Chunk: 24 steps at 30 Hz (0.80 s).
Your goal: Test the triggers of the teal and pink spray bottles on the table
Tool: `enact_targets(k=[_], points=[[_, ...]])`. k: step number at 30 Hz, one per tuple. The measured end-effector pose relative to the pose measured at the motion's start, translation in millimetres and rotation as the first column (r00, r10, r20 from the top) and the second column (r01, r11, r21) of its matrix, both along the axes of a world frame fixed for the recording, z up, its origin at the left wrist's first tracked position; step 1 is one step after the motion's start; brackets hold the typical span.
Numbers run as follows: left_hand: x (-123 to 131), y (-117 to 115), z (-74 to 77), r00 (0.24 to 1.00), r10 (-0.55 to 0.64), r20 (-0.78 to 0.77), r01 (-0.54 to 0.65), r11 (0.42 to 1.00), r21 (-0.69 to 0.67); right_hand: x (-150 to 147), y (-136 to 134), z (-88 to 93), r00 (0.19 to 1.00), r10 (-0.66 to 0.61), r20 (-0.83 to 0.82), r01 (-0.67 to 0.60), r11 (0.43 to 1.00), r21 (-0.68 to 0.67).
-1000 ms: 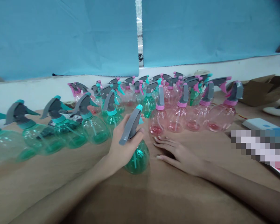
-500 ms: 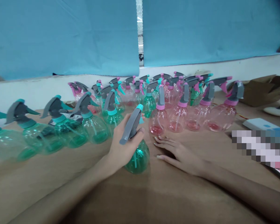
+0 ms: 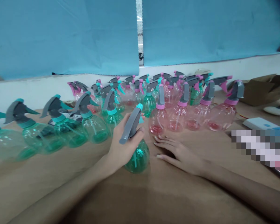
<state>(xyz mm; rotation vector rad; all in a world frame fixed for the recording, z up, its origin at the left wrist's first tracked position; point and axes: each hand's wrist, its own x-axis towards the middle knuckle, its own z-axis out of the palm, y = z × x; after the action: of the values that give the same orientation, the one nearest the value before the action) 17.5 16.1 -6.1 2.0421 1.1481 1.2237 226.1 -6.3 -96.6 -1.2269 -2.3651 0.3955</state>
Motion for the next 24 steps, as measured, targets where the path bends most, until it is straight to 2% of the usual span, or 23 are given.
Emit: enact_targets(k=[6,13,17,24], points=[[-1.5,0.0,2.7,1.0,0.011,-0.028,-0.011,1.0,-0.004,0.3,0.6,-1.5,1.0,0.002,0.0,-0.002,1.0,0.002],[-6.0,2.6,4.3,0.994,-0.105,-0.006,0.106,0.994,0.018,0.5,0.5,-0.8,1.0,0.005,0.013,-0.005,1.0,-0.005],[-6.9,2.0,4.6,0.991,-0.13,-0.019,0.129,0.992,-0.009,0.2,-0.5,1.1,1.0,0.002,0.006,-0.002,1.0,-0.01],[-0.6,-0.7,1.0,1.0,-0.017,0.019,0.017,1.0,-0.003,0.1,-0.5,0.6,1.0,0.001,0.001,-0.001,1.0,-0.004]])
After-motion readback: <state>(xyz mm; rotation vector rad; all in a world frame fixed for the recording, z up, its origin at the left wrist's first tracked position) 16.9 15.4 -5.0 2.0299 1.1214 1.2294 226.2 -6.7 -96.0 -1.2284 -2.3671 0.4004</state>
